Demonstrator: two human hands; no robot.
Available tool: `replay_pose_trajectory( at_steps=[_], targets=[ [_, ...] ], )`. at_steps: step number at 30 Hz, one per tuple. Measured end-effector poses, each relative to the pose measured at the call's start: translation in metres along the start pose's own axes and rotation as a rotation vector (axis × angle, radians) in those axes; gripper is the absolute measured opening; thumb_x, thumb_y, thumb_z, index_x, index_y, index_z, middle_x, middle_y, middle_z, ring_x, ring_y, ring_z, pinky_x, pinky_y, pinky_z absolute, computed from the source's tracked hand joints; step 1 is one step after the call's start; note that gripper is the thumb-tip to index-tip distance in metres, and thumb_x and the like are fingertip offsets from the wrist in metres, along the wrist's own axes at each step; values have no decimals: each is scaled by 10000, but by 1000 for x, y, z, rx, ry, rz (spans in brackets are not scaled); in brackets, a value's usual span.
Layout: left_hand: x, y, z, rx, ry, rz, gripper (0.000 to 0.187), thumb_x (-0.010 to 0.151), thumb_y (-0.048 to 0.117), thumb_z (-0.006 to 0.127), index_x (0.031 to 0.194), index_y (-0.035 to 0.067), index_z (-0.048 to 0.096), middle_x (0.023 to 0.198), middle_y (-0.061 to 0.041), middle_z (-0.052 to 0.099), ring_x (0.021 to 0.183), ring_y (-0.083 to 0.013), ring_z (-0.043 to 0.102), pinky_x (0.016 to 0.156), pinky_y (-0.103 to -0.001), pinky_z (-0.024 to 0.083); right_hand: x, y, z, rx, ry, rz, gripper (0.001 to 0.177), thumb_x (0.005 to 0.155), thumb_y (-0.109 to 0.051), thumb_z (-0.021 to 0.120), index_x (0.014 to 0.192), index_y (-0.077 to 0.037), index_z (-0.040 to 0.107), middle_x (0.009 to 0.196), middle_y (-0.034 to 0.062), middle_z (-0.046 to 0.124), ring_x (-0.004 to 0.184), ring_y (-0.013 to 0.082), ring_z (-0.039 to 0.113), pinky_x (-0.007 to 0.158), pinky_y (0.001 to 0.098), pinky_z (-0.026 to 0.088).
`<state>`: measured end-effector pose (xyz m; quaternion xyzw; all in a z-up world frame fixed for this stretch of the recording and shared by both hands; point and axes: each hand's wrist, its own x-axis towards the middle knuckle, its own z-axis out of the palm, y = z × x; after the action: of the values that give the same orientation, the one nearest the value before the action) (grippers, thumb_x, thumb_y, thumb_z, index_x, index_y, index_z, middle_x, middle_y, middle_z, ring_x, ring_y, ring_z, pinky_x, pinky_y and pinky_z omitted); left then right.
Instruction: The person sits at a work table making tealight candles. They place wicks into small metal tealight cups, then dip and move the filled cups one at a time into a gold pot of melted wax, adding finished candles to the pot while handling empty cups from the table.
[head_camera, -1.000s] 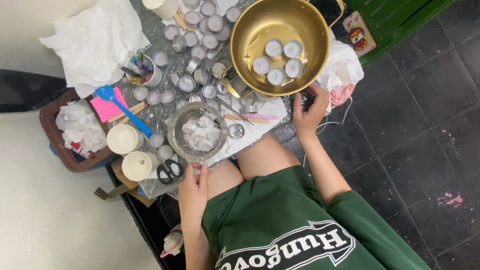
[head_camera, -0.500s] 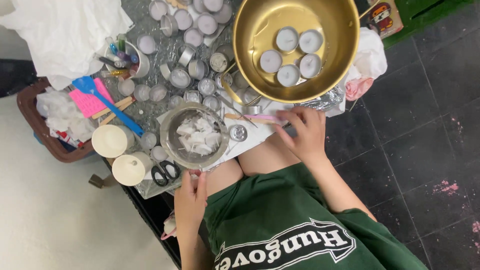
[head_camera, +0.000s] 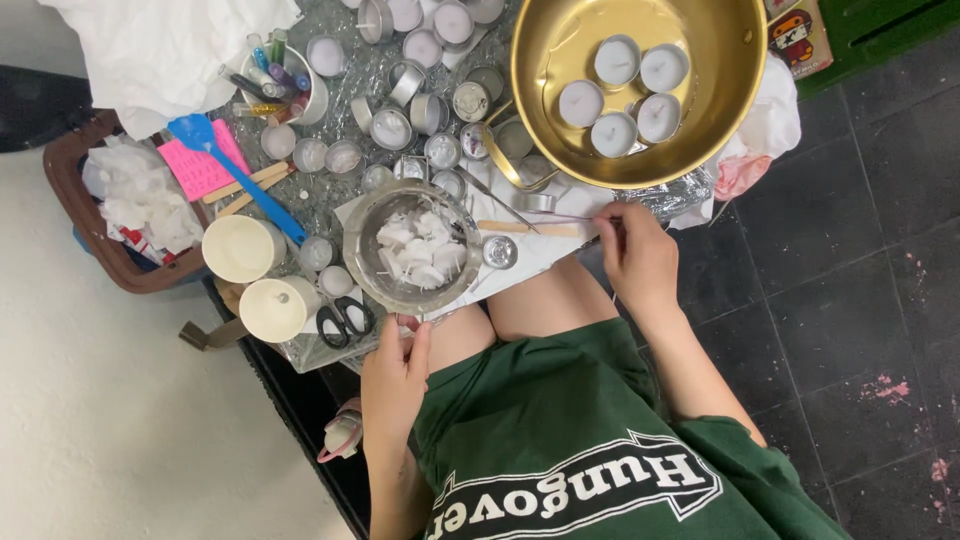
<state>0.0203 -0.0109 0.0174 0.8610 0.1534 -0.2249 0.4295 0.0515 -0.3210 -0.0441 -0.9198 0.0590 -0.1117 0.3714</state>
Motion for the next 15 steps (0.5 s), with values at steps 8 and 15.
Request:
replay_pose_trajectory(
  at_steps=[8, 15],
  targets=[
    [-1, 5, -2, 12, -11, -8, 229, 999, 301, 581, 1051, 79, 560, 517, -66, 610, 374, -173, 574, 417, -335, 412, -20, 44, 8, 610, 94, 360, 73, 1079, -54, 636, 1135, -16, 664, 885, -11, 648, 732, 42, 548, 642, 203, 431],
    [-5, -2, 10, -84, 115, 48, 282, 994, 273, 631, 1158, 48, 586, 600, -101, 617, 484, -177, 609, 496, -320, 467, -33, 41, -7, 733, 210, 275, 47, 1101, -36, 620, 1088, -29, 575, 877, 8, 610, 701, 62, 536, 625, 204, 414]
  ],
)
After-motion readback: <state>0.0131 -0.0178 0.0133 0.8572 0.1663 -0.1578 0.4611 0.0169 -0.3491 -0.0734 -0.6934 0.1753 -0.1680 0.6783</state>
